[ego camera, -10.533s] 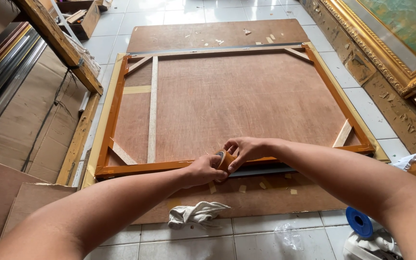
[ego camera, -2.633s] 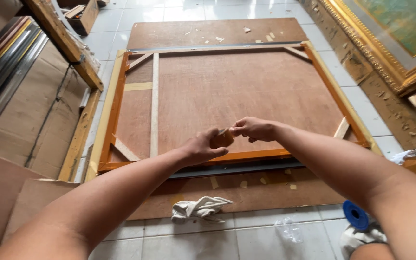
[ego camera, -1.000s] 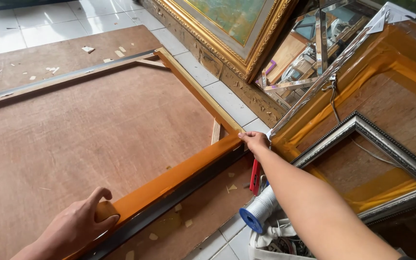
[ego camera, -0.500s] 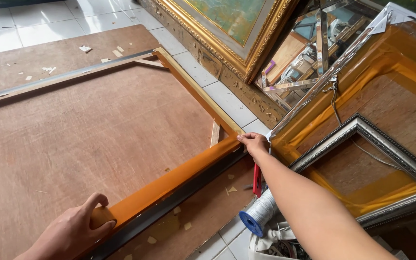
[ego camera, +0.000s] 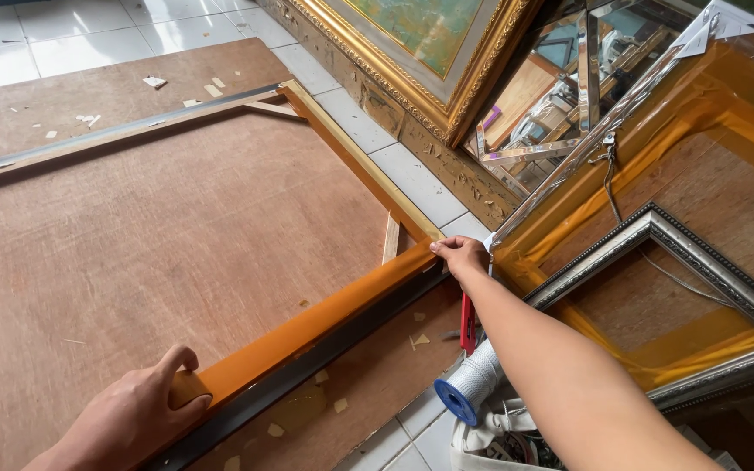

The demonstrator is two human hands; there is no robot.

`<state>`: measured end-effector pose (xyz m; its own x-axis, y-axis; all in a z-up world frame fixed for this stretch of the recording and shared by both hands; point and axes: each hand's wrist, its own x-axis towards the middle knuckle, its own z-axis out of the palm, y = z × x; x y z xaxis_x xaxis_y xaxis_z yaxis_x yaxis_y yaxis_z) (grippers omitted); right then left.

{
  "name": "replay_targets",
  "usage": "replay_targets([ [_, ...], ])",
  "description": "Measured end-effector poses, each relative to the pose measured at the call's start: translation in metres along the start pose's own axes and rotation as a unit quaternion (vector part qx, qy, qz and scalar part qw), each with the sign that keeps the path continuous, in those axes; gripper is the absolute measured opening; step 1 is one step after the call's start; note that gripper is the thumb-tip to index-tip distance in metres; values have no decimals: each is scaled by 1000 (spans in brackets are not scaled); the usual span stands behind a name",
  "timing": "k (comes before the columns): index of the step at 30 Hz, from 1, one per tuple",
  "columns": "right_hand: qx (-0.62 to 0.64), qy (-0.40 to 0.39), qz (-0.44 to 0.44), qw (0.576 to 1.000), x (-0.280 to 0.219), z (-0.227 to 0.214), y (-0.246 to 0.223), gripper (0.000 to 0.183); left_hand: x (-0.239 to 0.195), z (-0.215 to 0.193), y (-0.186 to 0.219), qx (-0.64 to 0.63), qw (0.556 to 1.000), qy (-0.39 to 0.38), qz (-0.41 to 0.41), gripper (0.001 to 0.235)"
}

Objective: The person applies orange tape along the edges of a wooden frame lying on the floor, using a utility knife to cut the tape and smoothing it down with their hands.

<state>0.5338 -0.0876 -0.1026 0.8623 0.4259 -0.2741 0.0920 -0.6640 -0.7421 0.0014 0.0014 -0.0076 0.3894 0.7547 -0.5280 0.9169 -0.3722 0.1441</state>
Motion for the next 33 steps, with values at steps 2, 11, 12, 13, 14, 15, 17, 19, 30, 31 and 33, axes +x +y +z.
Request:
replay_targets([
  [2,-2,3,3,1000,-1,2,1,16,5,4,-4,4,1000,2,0,38],
  [11,15,35,70,997,15,20,-13,36,11,10,-8,6,1000,12,-3,41],
  [12,24,39,87,995,16,21,-16,37,12,12,-9,4,1000,14,1,42],
  [13,24,38,87,995,16,19,-16,37,13,10,-11,4,1000,14,0,42],
  [14,-17,12,68,997,16,15,-15,40,13,10,-12,4,1000,13,0,42],
  [15,-58,-14,50,997,15,10,-14,44,12,10,-12,5,1000,12,0,42],
  [17,-31,-27,20,999,28,9,8,32,9,8,-16,8,1000,11,2,43],
  [19,-3,-37,-13,999,47,8,26,21,7,5,-19,10,1000,13,7,44],
  [30,-264,134,-177,939,-56,67,-19,20,-14,60,-228,36,989,133,58,60],
  [31,-262,128,-186,938,-67,88,-24,20,-23,60,-256,33,989,137,47,60],
  [33,-249,126,-443,852,-97,137,-31,12,-55,67,-318,77,989,127,-10,70],
])
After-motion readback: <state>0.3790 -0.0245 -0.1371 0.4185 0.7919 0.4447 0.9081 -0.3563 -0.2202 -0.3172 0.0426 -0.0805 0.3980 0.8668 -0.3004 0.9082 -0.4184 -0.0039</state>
